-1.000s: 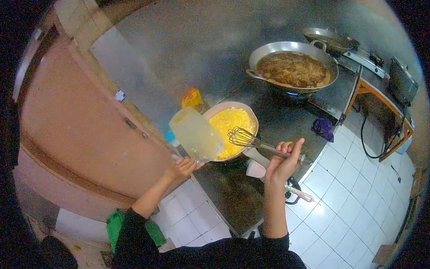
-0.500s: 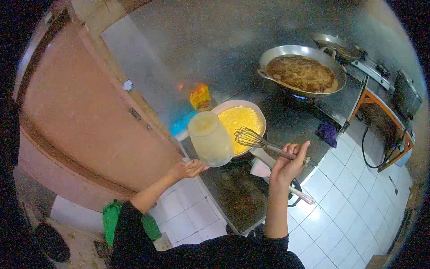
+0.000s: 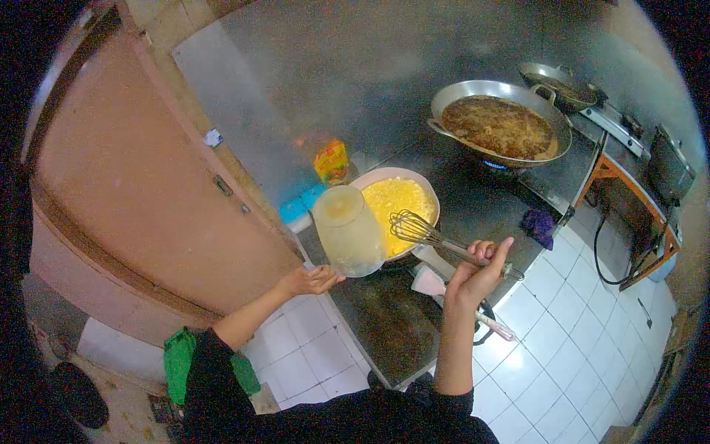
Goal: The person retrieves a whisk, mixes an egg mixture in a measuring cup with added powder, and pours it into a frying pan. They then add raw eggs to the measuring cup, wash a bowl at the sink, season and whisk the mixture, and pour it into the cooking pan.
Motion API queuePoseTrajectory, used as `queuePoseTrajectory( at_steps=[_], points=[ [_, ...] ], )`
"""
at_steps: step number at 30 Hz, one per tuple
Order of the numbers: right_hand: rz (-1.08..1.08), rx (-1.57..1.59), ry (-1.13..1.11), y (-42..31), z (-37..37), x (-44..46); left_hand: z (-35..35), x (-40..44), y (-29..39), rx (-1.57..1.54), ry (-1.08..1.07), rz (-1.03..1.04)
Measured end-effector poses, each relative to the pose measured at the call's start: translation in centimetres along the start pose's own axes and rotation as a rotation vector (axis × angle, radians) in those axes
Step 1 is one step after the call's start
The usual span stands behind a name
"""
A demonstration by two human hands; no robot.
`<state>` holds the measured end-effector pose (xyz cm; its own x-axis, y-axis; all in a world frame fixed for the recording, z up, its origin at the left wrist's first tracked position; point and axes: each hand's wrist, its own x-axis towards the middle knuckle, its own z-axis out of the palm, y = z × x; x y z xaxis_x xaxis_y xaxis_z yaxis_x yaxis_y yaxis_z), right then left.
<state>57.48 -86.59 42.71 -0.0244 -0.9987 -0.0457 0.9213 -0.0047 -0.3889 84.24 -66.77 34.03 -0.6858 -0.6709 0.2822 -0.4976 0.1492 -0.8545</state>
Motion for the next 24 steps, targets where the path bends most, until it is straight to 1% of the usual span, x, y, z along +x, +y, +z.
queuePoseTrajectory(
  at_steps=[1, 5, 7, 8, 10, 11, 13, 14, 16, 17, 19, 20, 22, 23, 24],
  points=[
    [0.001, 0.006, -0.012, 0.1, -0.2, 0.1, 0.1, -0.2, 0.2, -0.047, -0.004, 0.003],
    [0.006, 0.015, -0.025, 0.0, -0.4, 0.4, 0.5, -0.5, 1.1, -0.065, -0.033, -0.052],
    [0.012, 0.013, -0.008, 0.0, -0.4, 0.5, 0.6, -0.3, 0.9, 0.060, -0.012, -0.037],
    [0.019, 0.016, 0.008, 0.1, -0.4, 0.6, 0.6, -0.3, 0.7, 0.058, -0.014, -0.041],
    [0.013, 0.000, 0.001, 0.0, -0.4, 0.5, -0.1, -0.1, -0.2, 0.051, -0.046, 0.058],
    [0.005, -0.013, -0.006, 0.0, -0.3, 0.4, -0.4, -0.1, -0.4, 0.048, -0.048, 0.055],
    [0.009, -0.022, 0.001, -0.2, 0.0, 0.3, -0.7, -0.1, -0.3, -0.006, -0.131, 0.030],
    [0.009, -0.027, 0.010, -0.3, 0.0, 0.3, -0.7, -0.2, -0.1, -0.012, -0.133, 0.027],
    [0.005, -0.032, 0.000, -0.2, 0.0, 0.3, -0.3, -0.5, 0.1, -0.074, -0.029, -0.015],
    [0.000, -0.028, -0.013, -0.2, 0.0, 0.4, -0.2, -0.5, 0.2, -0.074, -0.028, -0.017],
    [-0.011, -0.030, -0.016, -0.1, 0.1, 0.6, -0.8, 0.7, -0.2, -0.271, -0.019, -0.167],
    [-0.021, -0.031, -0.017, -0.1, 0.1, 0.7, -1.0, 1.3, -0.6, -0.267, -0.019, -0.171],
    [-0.022, -0.030, -0.012, -0.3, 0.7, 0.6, -1.3, 2.8, -2.0, -0.353, 0.057, -0.320],
    [-0.026, -0.027, 0.002, -0.3, 0.9, 0.5, -1.2, 3.1, -2.4, -0.346, 0.056, -0.324],
    [-0.025, -0.023, -0.004, -0.3, 0.9, 0.6, -1.1, 3.4, -2.9, -0.398, 0.050, -0.454]
  ],
)
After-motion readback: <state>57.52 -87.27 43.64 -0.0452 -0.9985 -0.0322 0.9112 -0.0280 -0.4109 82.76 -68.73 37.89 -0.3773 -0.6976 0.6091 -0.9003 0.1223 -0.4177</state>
